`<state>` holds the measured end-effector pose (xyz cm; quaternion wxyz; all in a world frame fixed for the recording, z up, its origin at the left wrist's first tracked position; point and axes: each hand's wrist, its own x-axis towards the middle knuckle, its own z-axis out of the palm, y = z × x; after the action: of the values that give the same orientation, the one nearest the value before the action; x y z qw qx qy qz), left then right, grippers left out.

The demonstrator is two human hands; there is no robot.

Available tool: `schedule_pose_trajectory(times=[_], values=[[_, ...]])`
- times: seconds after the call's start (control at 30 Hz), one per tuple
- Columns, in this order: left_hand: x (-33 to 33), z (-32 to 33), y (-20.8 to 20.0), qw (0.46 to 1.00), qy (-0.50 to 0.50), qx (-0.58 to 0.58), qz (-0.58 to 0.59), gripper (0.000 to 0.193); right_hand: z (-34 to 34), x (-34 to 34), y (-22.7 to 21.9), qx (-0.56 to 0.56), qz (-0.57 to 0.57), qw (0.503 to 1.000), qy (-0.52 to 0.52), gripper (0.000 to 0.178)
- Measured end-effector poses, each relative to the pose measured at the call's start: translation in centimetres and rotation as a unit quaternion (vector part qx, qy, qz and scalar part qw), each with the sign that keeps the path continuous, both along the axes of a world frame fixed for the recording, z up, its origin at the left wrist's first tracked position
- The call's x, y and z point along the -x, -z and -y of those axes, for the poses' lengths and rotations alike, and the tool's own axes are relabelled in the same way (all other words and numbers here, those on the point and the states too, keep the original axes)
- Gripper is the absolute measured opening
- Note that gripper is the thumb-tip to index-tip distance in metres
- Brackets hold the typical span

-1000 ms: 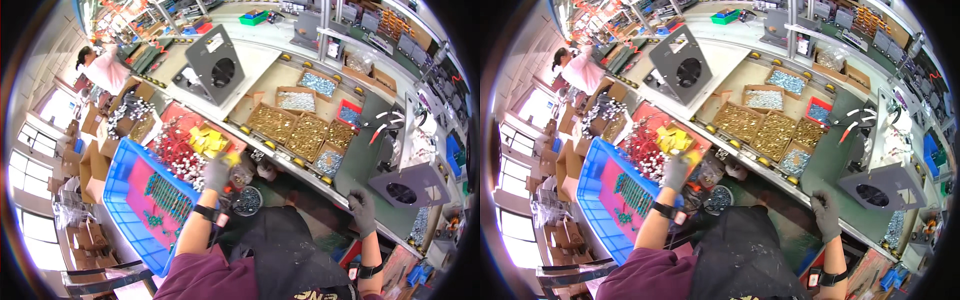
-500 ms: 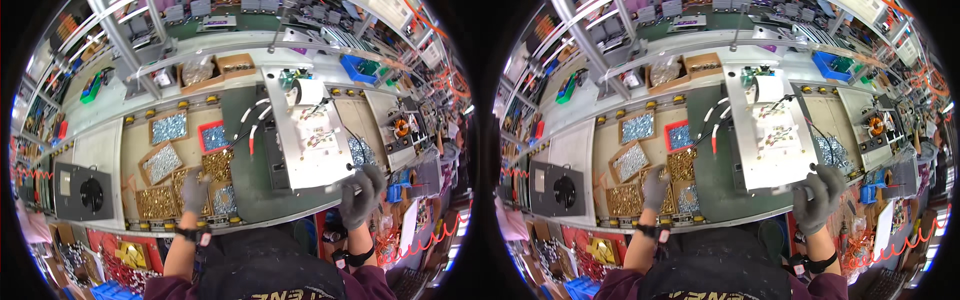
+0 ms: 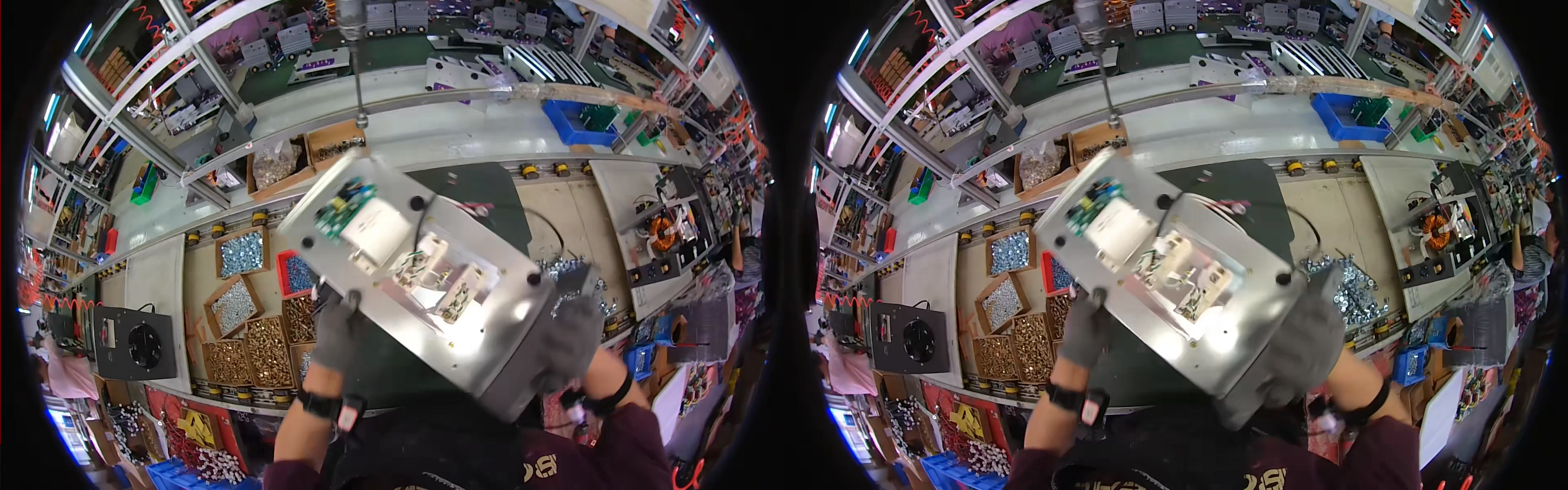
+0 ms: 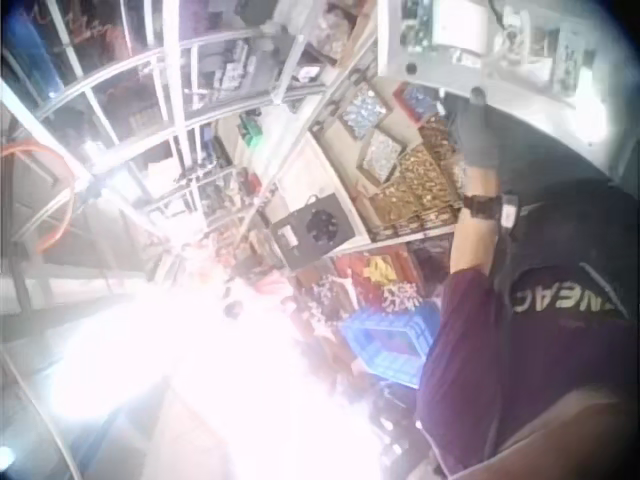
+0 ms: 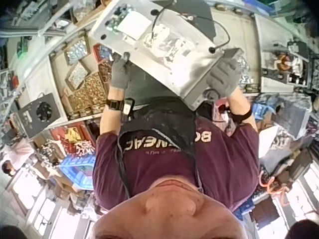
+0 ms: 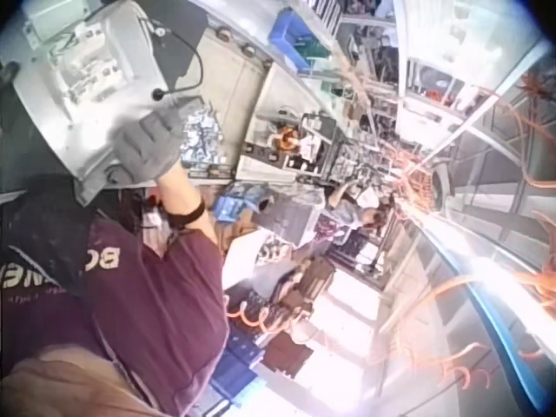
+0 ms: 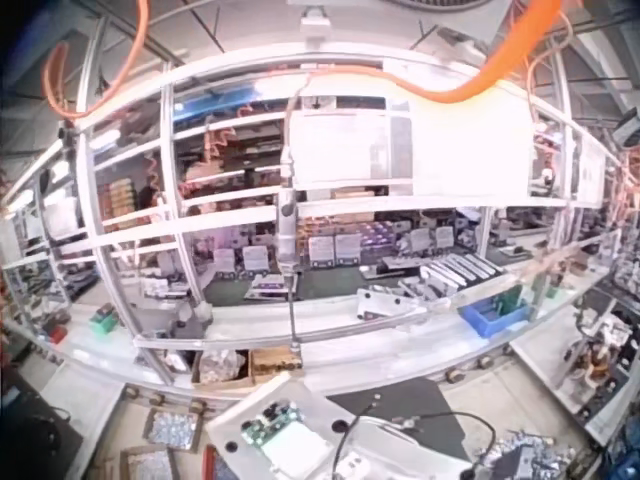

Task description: Assemble an electrical chassis by installing circuit boards, wiring, and securing components with an air screwdriver.

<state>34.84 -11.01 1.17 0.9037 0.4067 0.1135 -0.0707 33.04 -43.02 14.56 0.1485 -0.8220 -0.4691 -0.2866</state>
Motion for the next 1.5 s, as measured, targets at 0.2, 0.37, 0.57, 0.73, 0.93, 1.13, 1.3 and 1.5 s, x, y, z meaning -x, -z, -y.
schedule_pose_trajectory(times=[0.2,0.37,0.57,0.73,0.93,1.13,1.3,1.5], values=[[13.4,1.8,-3.8,0.982,0.123,-0.07,-0.123,0.059,7.2,-15.6,1.9,-0.116,0.044,0.957,0.264,0.033],[14.7,-4.3,-9.2,0.876,0.02,-0.455,-0.16,0.051,6.7,-10.6,6.6,-0.402,-0.41,0.818,0.034,0.056],[3.4,-10.8,-4.1,0.688,-0.099,-0.719,-0.013,0.039,2.8,-4.4,7.1,-0.459,-0.463,0.758,-0.024,0.093],[2.6,-13.5,-0.6,0.733,-0.065,-0.661,-0.147,0.029,-0.2,-3.4,4.9,-0.461,-0.378,0.803,0.022,0.083],[13.9,-9.6,-0.3,0.818,-0.133,-0.507,-0.235,0.02,-1.1,-8.5,3.8,-0.46,-0.327,0.825,-0.042,0.058],[20.9,0.9,-3.7,0.887,0.021,-0.419,-0.192,0.031,-7.7,-20.4,1.6,-0.273,-0.215,0.938,-0.006,0.037],[20.6,5.9,-5.6,0.951,-0.109,-0.031,-0.286,0.031,-7.1,-20.5,6.6,-0.262,-0.218,0.94,-0.019,0.054],[20.4,3.4,-4.7,0.946,-0.057,-0.022,-0.319,0.032,8.6,-10.4,20.6,-0.054,-0.481,0.801,0.351,0.024]])
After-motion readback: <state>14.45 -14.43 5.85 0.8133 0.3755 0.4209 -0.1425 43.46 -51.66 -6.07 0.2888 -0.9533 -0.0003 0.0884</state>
